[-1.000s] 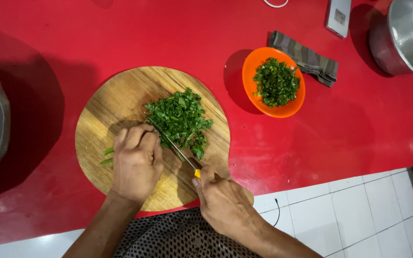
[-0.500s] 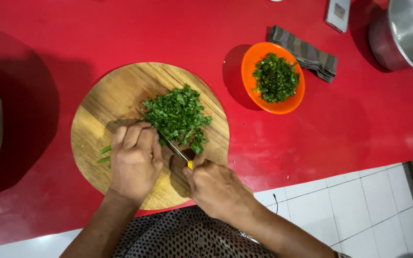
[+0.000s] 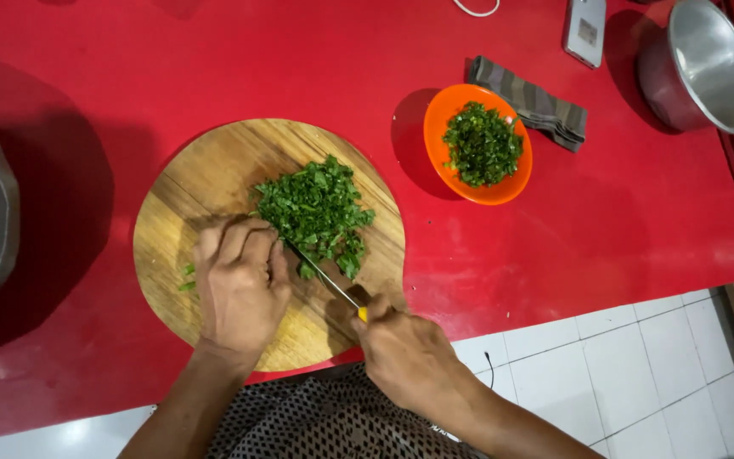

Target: Chopping green herbs into a fine mince on a wooden cutting board using a knife.

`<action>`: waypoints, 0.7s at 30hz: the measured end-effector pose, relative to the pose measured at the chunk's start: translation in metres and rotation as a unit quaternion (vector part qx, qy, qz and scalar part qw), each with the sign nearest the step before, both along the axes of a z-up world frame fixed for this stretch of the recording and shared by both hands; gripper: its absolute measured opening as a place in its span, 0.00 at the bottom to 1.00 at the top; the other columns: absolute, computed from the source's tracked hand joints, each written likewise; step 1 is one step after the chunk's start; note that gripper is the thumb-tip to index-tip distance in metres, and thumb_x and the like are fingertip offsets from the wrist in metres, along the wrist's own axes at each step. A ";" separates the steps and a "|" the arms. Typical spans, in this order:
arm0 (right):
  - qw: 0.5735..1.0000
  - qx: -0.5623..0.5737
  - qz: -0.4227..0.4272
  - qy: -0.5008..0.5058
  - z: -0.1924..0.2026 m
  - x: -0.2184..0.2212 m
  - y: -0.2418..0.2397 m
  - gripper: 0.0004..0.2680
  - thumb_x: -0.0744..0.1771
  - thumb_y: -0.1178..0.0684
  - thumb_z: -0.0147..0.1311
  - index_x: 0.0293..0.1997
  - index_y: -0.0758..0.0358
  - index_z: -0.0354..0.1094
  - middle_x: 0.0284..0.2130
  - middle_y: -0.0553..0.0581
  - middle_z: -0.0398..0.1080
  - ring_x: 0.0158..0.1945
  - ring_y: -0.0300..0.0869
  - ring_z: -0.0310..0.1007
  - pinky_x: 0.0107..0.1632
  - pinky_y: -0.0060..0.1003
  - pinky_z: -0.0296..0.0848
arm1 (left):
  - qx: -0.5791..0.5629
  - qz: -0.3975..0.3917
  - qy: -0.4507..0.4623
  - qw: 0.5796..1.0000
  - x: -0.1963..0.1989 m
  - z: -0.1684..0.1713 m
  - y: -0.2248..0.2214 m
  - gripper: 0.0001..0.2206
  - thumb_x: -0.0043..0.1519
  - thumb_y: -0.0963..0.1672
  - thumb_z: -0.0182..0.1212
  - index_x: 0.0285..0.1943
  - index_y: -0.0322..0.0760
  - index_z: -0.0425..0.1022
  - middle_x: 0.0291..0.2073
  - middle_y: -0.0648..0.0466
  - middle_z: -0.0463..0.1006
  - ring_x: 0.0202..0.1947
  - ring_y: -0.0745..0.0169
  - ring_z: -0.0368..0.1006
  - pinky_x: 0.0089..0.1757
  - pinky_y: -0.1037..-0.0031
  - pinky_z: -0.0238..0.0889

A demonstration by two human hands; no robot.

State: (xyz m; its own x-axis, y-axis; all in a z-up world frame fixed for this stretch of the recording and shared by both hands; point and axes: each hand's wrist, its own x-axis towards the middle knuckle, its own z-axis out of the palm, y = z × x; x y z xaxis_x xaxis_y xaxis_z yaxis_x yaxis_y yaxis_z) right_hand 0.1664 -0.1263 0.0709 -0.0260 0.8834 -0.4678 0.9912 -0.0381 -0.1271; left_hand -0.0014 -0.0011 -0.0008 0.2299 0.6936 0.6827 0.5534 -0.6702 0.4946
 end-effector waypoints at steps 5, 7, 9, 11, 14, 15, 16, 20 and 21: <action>0.993 -0.012 -0.098 0.068 0.011 -0.003 0.018 0.16 0.74 0.47 0.34 0.55 0.76 0.55 0.29 0.69 0.74 0.30 0.69 0.78 0.34 0.65 0.76 | -0.036 0.029 0.024 0.999 -0.001 -0.005 -0.005 0.05 0.57 0.37 0.64 0.40 0.37 0.79 0.40 0.50 0.71 0.41 0.48 0.63 0.45 0.58 0.59; 0.991 -0.004 -0.106 0.085 0.018 -0.008 0.024 0.16 0.74 0.47 0.35 0.57 0.78 0.54 0.29 0.69 0.76 0.30 0.67 0.79 0.35 0.64 0.78 | -0.030 0.028 0.025 0.999 -0.002 -0.008 -0.004 0.05 0.57 0.37 0.63 0.40 0.37 0.79 0.35 0.50 0.71 0.38 0.48 0.64 0.45 0.58 0.59; 0.983 -0.014 -0.139 0.118 0.026 -0.014 0.025 0.14 0.74 0.45 0.36 0.50 0.71 0.55 0.32 0.71 0.74 0.32 0.71 0.77 0.34 0.64 0.75 | -0.040 0.029 0.031 0.998 -0.003 -0.010 -0.004 0.06 0.60 0.38 0.62 0.45 0.35 0.76 0.35 0.49 0.73 0.37 0.47 0.64 0.42 0.58 0.59; 0.983 -0.031 -0.138 0.121 0.033 -0.019 0.027 0.14 0.74 0.45 0.36 0.54 0.71 0.56 0.28 0.67 0.73 0.28 0.65 0.77 0.31 0.59 0.77 | -0.041 0.029 0.033 0.998 -0.003 -0.010 -0.003 0.04 0.60 0.38 0.62 0.42 0.35 0.76 0.35 0.49 0.73 0.37 0.47 0.64 0.42 0.58 0.59; 0.986 -0.029 -0.124 0.111 0.022 -0.020 0.023 0.15 0.74 0.46 0.37 0.55 0.72 0.57 0.25 0.65 0.74 0.27 0.62 0.78 0.29 0.58 0.77 | -0.048 0.022 0.042 0.998 -0.005 -0.016 -0.002 0.06 0.54 0.36 0.61 0.38 0.35 0.75 0.35 0.50 0.73 0.38 0.49 0.64 0.43 0.58 0.60; 0.989 -0.009 -0.109 0.098 0.015 -0.019 0.022 0.14 0.74 0.46 0.38 0.53 0.72 0.57 0.26 0.66 0.76 0.29 0.65 0.78 0.31 0.61 0.75 | -0.053 0.017 0.048 0.997 -0.005 -0.018 -0.002 0.10 0.49 0.34 0.61 0.37 0.35 0.75 0.36 0.50 0.72 0.38 0.50 0.63 0.43 0.59 0.60; 0.989 -0.011 -0.109 0.098 0.015 -0.019 0.022 0.14 0.74 0.46 0.38 0.53 0.72 0.57 0.26 0.66 0.76 0.29 0.65 0.78 0.31 0.61 0.75 | -0.055 0.017 0.048 0.997 -0.006 -0.019 -0.002 0.10 0.49 0.34 0.61 0.37 0.35 0.75 0.36 0.50 0.72 0.38 0.50 0.63 0.43 0.59 0.60; 0.995 0.004 -0.068 0.076 0.011 -0.023 0.028 0.11 0.74 0.49 0.36 0.46 0.70 0.58 0.26 0.64 0.75 0.28 0.63 0.78 0.28 0.58 0.77 | -0.063 -0.005 0.057 0.996 -0.007 -0.015 -0.001 0.11 0.41 0.36 0.60 0.33 0.35 0.72 0.35 0.50 0.68 0.39 0.48 0.63 0.43 0.56 0.60; 0.994 0.003 -0.054 0.092 0.010 -0.024 0.031 0.10 0.74 0.52 0.35 0.41 0.67 0.60 0.23 0.62 0.73 0.26 0.62 0.78 0.29 0.57 0.78 | -0.062 -0.007 0.051 0.997 -0.007 -0.013 -0.002 0.10 0.42 0.36 0.59 0.33 0.35 0.72 0.35 0.48 0.69 0.38 0.46 0.63 0.42 0.56 0.61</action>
State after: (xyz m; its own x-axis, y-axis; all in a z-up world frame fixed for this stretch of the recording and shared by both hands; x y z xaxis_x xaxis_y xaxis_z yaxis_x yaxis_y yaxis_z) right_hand 0.1422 -0.0956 0.0813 -0.0160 0.8881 -0.4593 0.9413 -0.1415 -0.3065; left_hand -0.0084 -0.0029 -0.0135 0.3040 0.7678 0.5640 0.5959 -0.6151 0.5162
